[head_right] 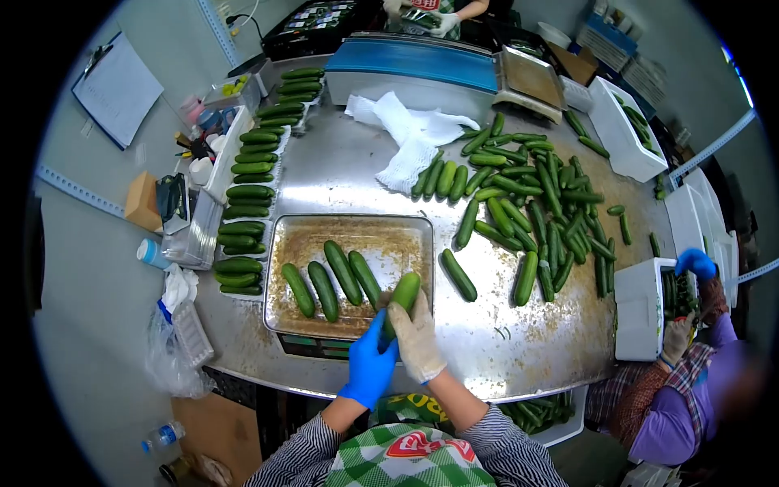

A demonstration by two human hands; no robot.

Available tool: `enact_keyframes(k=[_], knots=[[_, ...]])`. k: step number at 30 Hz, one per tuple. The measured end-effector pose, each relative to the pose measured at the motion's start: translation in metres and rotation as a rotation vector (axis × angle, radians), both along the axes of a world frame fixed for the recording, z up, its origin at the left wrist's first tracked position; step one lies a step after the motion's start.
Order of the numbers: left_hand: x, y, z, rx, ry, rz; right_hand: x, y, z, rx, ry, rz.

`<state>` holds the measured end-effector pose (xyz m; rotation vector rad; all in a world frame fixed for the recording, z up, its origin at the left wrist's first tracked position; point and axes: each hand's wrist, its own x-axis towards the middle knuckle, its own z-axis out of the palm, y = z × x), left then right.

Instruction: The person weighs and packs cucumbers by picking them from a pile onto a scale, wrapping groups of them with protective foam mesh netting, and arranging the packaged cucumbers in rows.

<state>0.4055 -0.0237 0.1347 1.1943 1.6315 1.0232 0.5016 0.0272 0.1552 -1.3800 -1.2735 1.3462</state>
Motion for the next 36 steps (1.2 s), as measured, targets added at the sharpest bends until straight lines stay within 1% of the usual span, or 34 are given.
enact_keyframes(k=[2,3,4,6,7,9,10,11,12,13,14,15,16,17,18,20,21,22,23,26,29,32,35,36], knots=[[-0.01,0.001,0.017,-0.242,-0.019,-0.079,-0.002,0.019,-0.001,0.019,-0.194,-0.046],[-0.01,-0.002,0.017,-0.186,0.058,-0.037,-0.008,0.029,0.021,0.047,-0.303,-0.078],[-0.013,-0.007,0.008,-0.092,0.111,0.018,-0.006,0.045,0.004,0.27,-0.371,-0.048],[-0.029,-0.013,-0.015,0.102,0.222,0.119,-0.008,0.063,-0.008,0.324,-0.697,0.058],[-0.041,-0.016,-0.018,0.21,0.301,0.194,-0.01,0.065,-0.01,0.406,-0.786,0.117],[-0.069,-0.02,-0.006,0.201,0.13,0.386,-0.013,0.066,-0.012,0.573,-0.961,0.251],[-0.097,-0.03,-0.023,0.091,0.142,0.459,-0.013,0.063,-0.011,0.575,-0.951,0.227],[-0.121,-0.035,-0.024,0.112,0.107,0.582,-0.013,0.058,-0.006,0.579,-0.939,0.205],[-0.155,-0.046,-0.045,0.122,0.242,0.668,-0.012,0.054,-0.001,0.584,-0.926,0.183],[-0.174,-0.048,-0.021,0.061,0.124,0.766,-0.008,0.048,0.005,0.531,-0.853,0.114],[-0.209,-0.064,-0.041,0.086,0.191,0.812,0.003,0.044,-0.008,0.76,-0.897,0.023],[-0.246,-0.079,-0.067,0.163,0.422,0.846,0.017,0.04,-0.014,0.775,-0.854,-0.012],[-0.265,-0.088,-0.053,0.122,0.618,0.835,0.029,0.037,-0.015,0.788,-0.813,-0.05],[-0.285,-0.1,-0.05,-0.047,0.729,0.844,0.044,0.033,-0.015,0.717,-0.781,-0.061],[-0.31,-0.113,-0.061,-0.046,0.918,0.85,0.057,0.03,-0.014,0.649,-0.75,-0.075],[-0.362,-0.135,-0.107,-0.039,1.294,0.848,0.077,0.022,-0.007,0.439,-0.642,-0.168],[-0.387,-0.144,-0.132,-0.065,1.193,0.844,0.086,0.018,-0.004,0.38,-0.636,-0.2],[-0.411,-0.15,-0.158,-0.089,1.091,0.835,0.098,0.016,-0.012,0.395,-0.647,-0.227],[-0.414,-0.148,-0.158,-0.11,0.989,0.823,0.102,0.011,-0.011,0.376,-0.624,-0.254],[-0.415,-0.142,-0.152,-0.256,0.926,0.632,0.1,-0.009,-0.006,0.349,-0.607,-0.29],[-0.417,-0.133,-0.146,-0.259,0.947,0.641,0.086,-0.027,0.001,0.385,-0.623,-0.249],[-0.43,-0.124,-0.152,-0.292,1.031,0.637,0.072,-0.038,0.003,0.443,-0.622,-0.199],[-0.44,-0.112,-0.157,-0.41,1.026,0.73,0.056,-0.051,0.005,0.438,-0.609,-0.189],[-0.44,-0.11,-0.153,-0.415,0.969,0.703,0.058,-0.052,-0.007,0.494,-0.629,-0.175]])
